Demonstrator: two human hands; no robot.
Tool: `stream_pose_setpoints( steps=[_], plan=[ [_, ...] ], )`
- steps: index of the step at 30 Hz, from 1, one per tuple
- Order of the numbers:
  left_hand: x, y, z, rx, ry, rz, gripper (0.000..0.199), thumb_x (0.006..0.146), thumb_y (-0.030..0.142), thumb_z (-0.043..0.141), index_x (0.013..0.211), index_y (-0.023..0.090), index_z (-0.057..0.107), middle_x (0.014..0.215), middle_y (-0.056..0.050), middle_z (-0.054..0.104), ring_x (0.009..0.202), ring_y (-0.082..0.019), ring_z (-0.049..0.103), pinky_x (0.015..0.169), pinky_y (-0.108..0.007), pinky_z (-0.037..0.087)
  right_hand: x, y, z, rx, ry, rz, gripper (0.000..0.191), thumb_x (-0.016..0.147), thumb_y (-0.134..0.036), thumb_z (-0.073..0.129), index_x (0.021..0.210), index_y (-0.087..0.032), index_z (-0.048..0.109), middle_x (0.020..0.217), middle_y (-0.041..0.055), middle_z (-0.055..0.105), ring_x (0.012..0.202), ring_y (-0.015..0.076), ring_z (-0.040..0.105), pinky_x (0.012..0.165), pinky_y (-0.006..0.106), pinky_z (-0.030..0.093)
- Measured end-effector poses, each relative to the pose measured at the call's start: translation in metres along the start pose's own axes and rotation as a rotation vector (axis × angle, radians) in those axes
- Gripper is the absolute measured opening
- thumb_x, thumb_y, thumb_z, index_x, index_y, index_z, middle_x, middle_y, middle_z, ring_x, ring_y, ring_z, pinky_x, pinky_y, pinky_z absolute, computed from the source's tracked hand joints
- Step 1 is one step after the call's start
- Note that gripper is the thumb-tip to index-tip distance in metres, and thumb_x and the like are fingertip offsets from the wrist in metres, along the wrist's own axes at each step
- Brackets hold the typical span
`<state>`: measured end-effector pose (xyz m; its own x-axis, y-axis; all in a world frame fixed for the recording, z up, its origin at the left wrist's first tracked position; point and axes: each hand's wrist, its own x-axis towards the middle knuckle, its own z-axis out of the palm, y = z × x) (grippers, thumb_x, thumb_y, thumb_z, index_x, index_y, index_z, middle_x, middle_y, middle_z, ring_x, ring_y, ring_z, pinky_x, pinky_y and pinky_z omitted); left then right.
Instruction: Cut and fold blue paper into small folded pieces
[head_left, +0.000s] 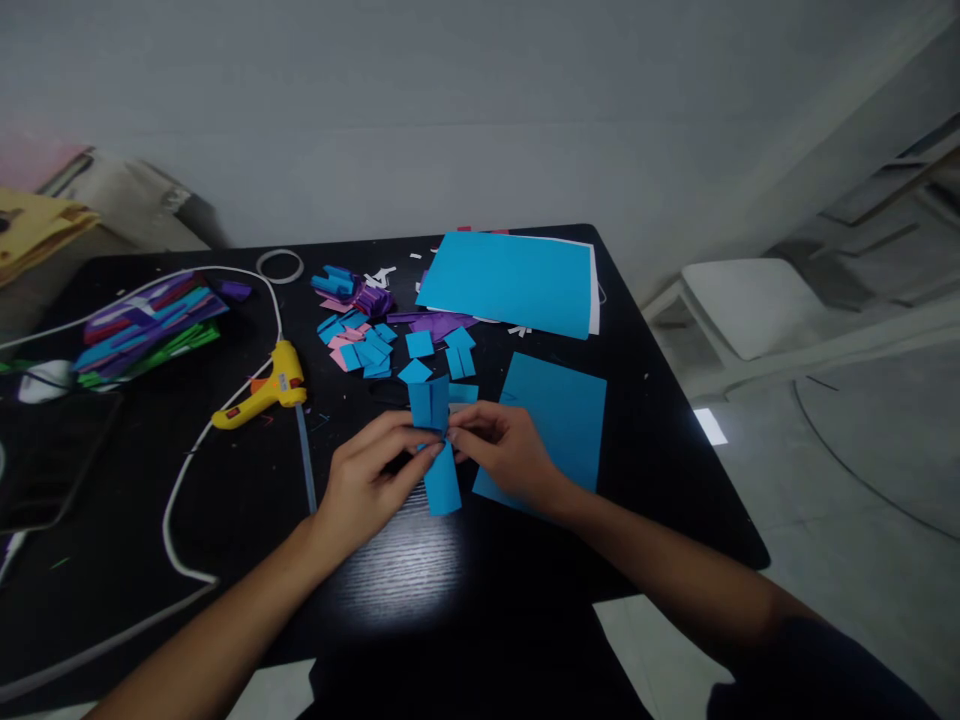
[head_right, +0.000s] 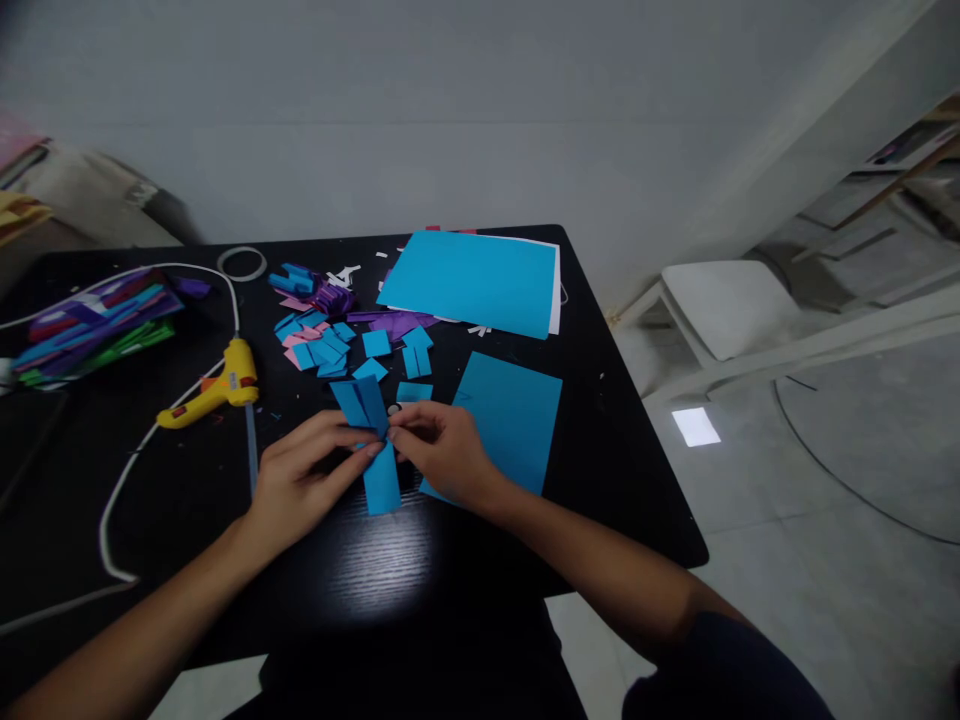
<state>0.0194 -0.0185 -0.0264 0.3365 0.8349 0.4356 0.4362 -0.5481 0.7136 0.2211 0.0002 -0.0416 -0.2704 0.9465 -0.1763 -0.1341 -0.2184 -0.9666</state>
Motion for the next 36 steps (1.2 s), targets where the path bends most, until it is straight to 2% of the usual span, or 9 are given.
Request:
stream_pose_setpoints(
  steps=[5,9,14,17,21,26,29,32,36],
  plan=[
    [0.001,0.001,-0.001,0.012,0.004,0.019,0.018,0.094,0.008,0.072,0.106,0.021,0.077,0.110,-0.007,0.077,0.100,-0.018,0.074,0.088,-0.029,0.059,-0.002,-0.004,0.000,0.037,-0.045,0.032,0.031,0.077,-0.045,0.087,0.093,-0.021,0.075,0.090,0.0034,0.080,0.083,0.0214,0.078,0.077,0.038,0.066],
    [0.002,0.002,-0.003,0.037,0.009,0.048,0.019,0.095,0.007,0.070,0.106,0.021,0.077,0.112,-0.007,0.076,0.099,-0.018,0.075,0.086,-0.028,0.061,-0.005,-0.006,0.001,0.030,-0.071,-0.003,0.038,0.074,-0.041,0.091,0.102,-0.023,0.073,0.094,0.0035,0.081,0.089,0.0232,0.079,0.084,0.039,0.064],
    [0.001,0.001,-0.004,0.057,-0.010,0.066,0.016,0.095,0.009,0.070,0.104,0.021,0.075,0.113,-0.008,0.075,0.101,-0.018,0.075,0.087,-0.029,0.062,-0.006,-0.003,0.002,-0.072,-0.009,-0.051,0.029,0.082,-0.044,0.085,0.099,-0.024,0.073,0.086,0.0020,0.079,0.082,0.0213,0.077,0.077,0.036,0.063],
    [-0.001,0.000,-0.003,-0.026,0.043,-0.050,0.011,0.094,0.013,0.071,0.100,0.021,0.067,0.112,-0.008,0.073,0.094,-0.017,0.074,0.079,-0.027,0.063,-0.007,-0.002,0.002,-0.087,-0.017,-0.083,0.023,0.087,-0.043,0.080,0.098,-0.024,0.073,0.088,0.0025,0.078,0.083,0.0214,0.076,0.077,0.036,0.062],
    [-0.002,-0.001,0.001,-0.191,0.123,-0.246,0.020,0.095,0.021,0.072,0.108,0.022,0.057,0.112,-0.007,0.071,0.089,-0.016,0.074,0.071,-0.024,0.062,-0.008,-0.004,0.001,-0.112,-0.010,-0.127,0.018,0.089,-0.037,0.076,0.102,-0.024,0.074,0.095,0.0036,0.080,0.090,0.0227,0.078,0.082,0.038,0.063],
    [-0.001,0.000,0.006,-0.242,0.043,-0.425,0.019,0.099,0.033,0.068,0.114,0.022,0.064,0.088,-0.001,0.070,0.074,-0.014,0.070,0.063,-0.022,0.057,-0.009,-0.004,0.002,-0.176,0.001,-0.183,0.023,0.089,-0.031,0.075,0.111,-0.025,0.076,0.100,0.0046,0.082,0.093,0.0242,0.080,0.083,0.039,0.065],
    [-0.001,0.000,0.008,-0.291,0.001,-0.491,0.019,0.100,0.038,0.066,0.110,0.022,0.067,0.077,0.002,0.068,0.064,-0.013,0.065,0.056,-0.021,0.052,-0.010,-0.005,0.002,-0.241,0.007,-0.223,0.024,0.091,-0.027,0.073,0.114,-0.025,0.077,0.099,0.0041,0.083,0.089,0.0231,0.080,0.080,0.038,0.065],
    [-0.001,-0.001,0.010,-0.339,0.005,-0.516,0.016,0.099,0.036,0.067,0.106,0.022,0.069,0.077,0.001,0.069,0.064,-0.013,0.064,0.057,-0.022,0.052,-0.012,-0.006,0.002,-0.294,0.011,-0.243,0.024,0.091,-0.025,0.072,0.115,-0.027,0.077,0.096,0.0029,0.083,0.084,0.0218,0.079,0.076,0.036,0.065],
    [0.003,0.000,0.009,-0.443,0.032,-0.514,0.011,0.094,0.031,0.071,0.100,0.021,0.071,0.075,0.001,0.069,0.063,-0.014,0.064,0.056,-0.023,0.052,-0.012,-0.005,0.001,-0.267,-0.002,-0.267,0.026,0.091,-0.023,0.073,0.115,-0.028,0.079,0.106,0.0039,0.083,0.094,0.0238,0.080,0.080,0.037,0.066]
  ],
)
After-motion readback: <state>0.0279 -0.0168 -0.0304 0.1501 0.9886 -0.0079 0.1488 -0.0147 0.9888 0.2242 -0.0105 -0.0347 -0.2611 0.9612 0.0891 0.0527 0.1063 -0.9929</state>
